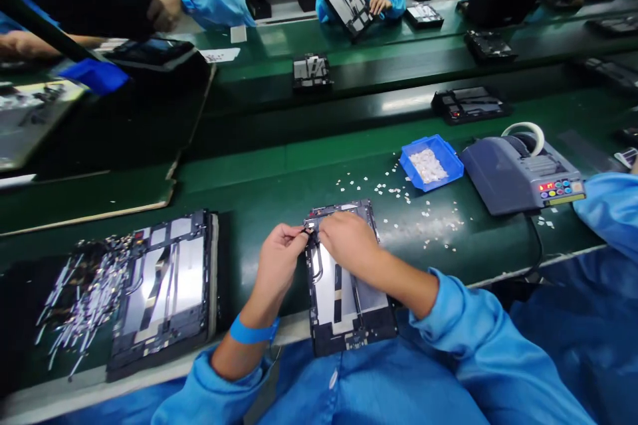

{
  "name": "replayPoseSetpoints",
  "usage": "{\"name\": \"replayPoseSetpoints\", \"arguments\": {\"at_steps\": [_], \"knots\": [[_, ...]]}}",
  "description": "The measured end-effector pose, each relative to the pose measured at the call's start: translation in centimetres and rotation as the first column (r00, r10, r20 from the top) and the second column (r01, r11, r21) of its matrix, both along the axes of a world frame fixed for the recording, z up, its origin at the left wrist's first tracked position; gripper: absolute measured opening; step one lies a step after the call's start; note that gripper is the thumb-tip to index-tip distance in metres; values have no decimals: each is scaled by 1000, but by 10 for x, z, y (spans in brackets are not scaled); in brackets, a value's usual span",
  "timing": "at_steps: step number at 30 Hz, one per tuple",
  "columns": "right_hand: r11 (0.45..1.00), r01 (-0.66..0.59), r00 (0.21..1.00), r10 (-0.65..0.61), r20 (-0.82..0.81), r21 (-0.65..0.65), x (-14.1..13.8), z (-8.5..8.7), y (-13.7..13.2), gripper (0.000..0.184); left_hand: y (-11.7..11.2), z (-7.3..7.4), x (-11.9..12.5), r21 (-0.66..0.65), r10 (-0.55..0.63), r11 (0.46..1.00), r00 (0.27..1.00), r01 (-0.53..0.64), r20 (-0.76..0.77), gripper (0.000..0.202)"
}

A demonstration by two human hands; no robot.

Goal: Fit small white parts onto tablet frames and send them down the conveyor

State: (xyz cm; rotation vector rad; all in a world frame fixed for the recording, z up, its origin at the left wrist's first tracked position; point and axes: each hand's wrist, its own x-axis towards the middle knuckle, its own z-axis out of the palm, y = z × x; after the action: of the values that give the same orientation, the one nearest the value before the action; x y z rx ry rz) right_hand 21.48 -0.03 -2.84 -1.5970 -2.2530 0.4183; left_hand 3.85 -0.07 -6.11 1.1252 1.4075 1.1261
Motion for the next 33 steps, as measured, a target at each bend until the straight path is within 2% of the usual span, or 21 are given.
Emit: {"name": "replayPoseSetpoints", "arguments": {"at_steps": [2, 4, 9, 18, 29, 33], "knots": [[999, 15, 1000, -15, 5, -39, -21, -4, -2, 19, -3, 2, 1, 19, -2, 1000, 999, 3, -34, 15], [997, 39, 999, -38, 21, -61, -26, -6, -1, 18, -7, 4, 2, 44, 4, 999, 997, 0, -83, 12], [997, 74, 996, -73, 42, -11, -22, -6, -2, 18, -12, 7, 5, 99, 33, 995, 982, -15, -186, 8], [994, 88, 996, -90, 18, 68, -25, -11, -10, 18, -15, 8, 6, 120, 51, 992, 973, -24, -225, 7], [993, 70, 997, -71, 7, 95, -28, -13, -10, 17, -16, 12, 7, 122, 40, 992, 963, -7, -265, 6], [995, 81, 996, -78, -39, 63, -28, -13, -8, 15, -16, 11, 7, 130, 41, 991, 962, -6, -271, 5]]}}
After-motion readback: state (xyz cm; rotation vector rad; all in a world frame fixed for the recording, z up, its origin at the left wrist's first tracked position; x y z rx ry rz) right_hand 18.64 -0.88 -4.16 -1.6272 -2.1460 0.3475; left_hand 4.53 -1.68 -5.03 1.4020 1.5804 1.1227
